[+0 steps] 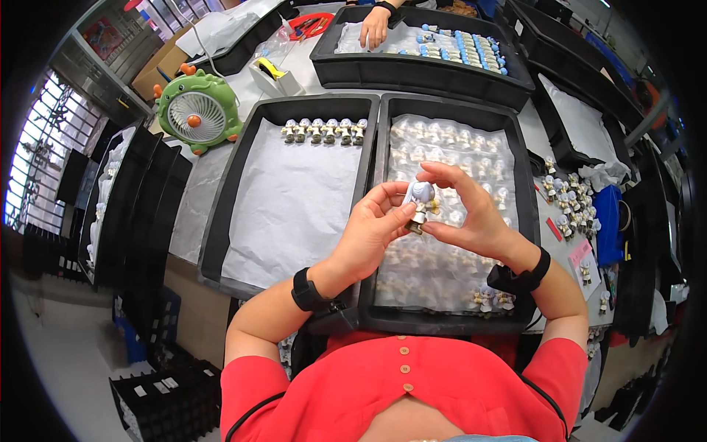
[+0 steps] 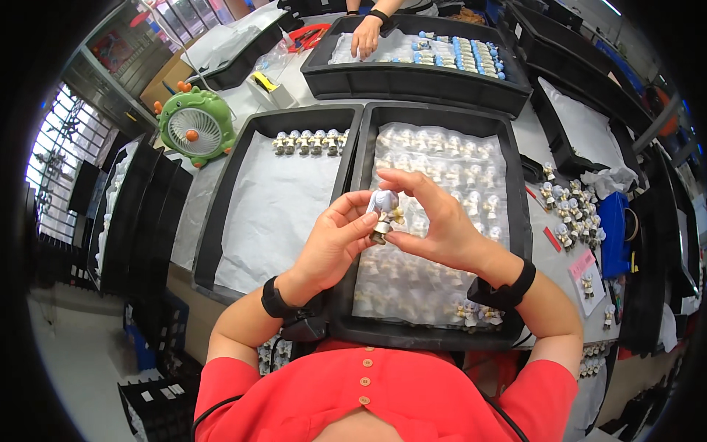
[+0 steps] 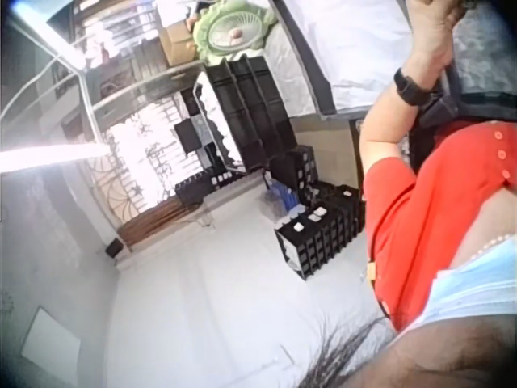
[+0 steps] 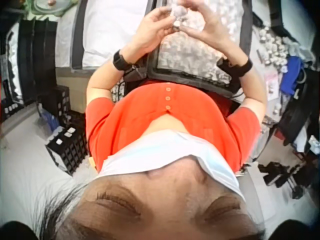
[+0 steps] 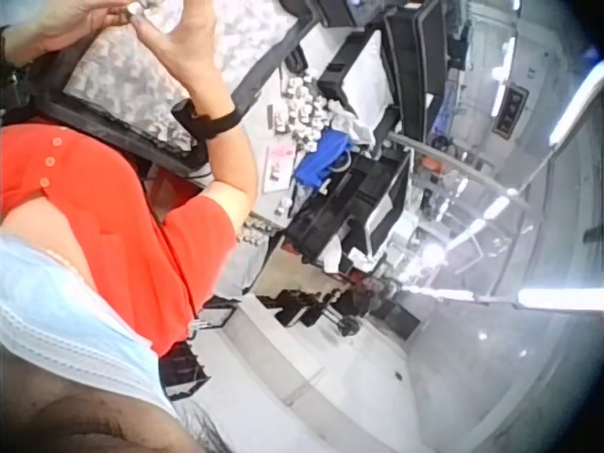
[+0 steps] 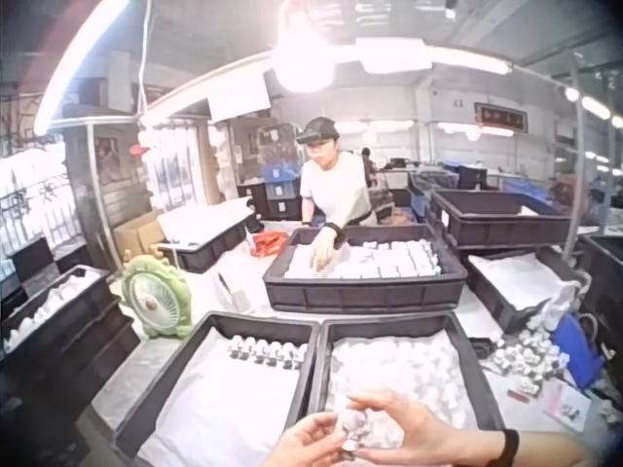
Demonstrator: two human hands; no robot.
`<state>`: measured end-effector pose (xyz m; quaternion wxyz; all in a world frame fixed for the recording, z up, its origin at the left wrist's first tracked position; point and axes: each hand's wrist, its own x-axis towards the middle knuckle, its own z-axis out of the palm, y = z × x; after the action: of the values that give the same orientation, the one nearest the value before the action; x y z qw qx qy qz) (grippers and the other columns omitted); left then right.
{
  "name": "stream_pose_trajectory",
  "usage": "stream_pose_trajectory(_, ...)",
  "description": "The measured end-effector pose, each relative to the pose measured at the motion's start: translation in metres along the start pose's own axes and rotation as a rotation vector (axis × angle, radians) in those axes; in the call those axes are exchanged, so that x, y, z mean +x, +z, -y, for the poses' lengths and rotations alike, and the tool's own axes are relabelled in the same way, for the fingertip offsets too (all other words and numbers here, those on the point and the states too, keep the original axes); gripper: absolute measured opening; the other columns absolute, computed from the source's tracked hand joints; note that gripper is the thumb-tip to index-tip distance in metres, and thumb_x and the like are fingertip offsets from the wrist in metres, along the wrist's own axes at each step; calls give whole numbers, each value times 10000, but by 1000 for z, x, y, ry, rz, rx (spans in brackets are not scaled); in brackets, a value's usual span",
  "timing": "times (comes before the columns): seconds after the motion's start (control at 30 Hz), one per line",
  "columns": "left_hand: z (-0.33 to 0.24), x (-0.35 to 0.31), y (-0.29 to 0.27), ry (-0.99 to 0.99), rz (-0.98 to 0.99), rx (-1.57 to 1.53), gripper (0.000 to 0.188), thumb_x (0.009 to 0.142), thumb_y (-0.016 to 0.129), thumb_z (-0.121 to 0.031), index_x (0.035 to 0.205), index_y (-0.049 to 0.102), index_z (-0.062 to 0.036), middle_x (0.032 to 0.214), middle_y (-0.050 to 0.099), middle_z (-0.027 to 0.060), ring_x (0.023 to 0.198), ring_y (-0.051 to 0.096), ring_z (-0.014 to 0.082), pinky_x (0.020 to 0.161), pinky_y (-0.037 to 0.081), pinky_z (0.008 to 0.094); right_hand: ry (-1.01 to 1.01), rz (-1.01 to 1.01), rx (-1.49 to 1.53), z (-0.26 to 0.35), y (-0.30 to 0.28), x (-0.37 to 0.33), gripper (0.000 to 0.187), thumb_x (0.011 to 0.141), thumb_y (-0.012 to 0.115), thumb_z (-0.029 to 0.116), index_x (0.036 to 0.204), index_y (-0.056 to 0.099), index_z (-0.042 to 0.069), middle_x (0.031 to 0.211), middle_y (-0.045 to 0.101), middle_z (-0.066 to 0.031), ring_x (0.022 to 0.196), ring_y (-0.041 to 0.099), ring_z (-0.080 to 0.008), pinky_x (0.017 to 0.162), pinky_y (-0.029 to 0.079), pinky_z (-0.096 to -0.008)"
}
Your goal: The person assembles small decorative figurines by hand at a workstation. They pick up each figurine, rotate it to inspect it, and place it into a black tray lined with white paper. The person repeats this process for multiple figurines, arranging them in rows within the tray.
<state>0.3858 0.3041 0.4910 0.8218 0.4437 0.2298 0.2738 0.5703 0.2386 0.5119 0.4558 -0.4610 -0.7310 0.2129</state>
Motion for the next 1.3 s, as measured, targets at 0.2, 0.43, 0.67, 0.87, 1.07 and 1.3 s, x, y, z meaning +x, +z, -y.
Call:
stream_pose_trajectory(0.2,-2,-3,-1,68,11,108,307,916,568,-191,1186,505,-60,1118,559,27,952,550,93,799,457,274,57,-90,82,-24,13,-7,711,685,693,1,1324,397,100,1111,573,-93,1038,566,-214,933,433,-347)
stream_pose_trajectory(0.43,-1,1,-3,-12,-45,57,306,909,584,-201,1155,502,-38,1091,546,21,918,530,78,784,455,257,56,-103,33,-28,13,-6,714,687,695,-9,1326,395,102,1034,603,-80,942,588,-199,860,462,-325)
stream_pose_trajectory(0.67,2,4,-5,-39,-49,65,288,912,579,-198,1149,501,-54,1042,561,22,908,544,82,774,465,268,79,-97,18,-29,12,-6,715,693,700,6,1331,390,103,1023,605,-80,916,588,-200,844,466,-319)
stream_pose_trajectory(0.87,2,7,-7,-37,-68,-19,268,917,558,-175,1150,488,-63,1072,573,66,952,579,145,799,491,313,141,-52,248,-31,11,-8,775,690,739,64,1361,355,101,1139,556,-96,1022,562,-211,878,455,-327)
stream_pose_trajectory(1.07,5,8,-12,-71,10,-195,259,931,515,-154,1163,446,-62,1102,565,106,977,602,209,815,507,340,88,-37,149,-29,19,-8,786,678,773,109,1352,369,99,1212,504,-93,1064,523,-203,867,444,-323)
stream_pose_trajectory(1.3,12,11,-15,-108,46,-308,206,954,458,-131,1153,444,-79,1075,555,126,972,590,223,804,515,340,115,-74,89,-28,22,-11,676,682,775,115,1271,447,81,1161,521,-85,993,535,-185,840,449,-307)
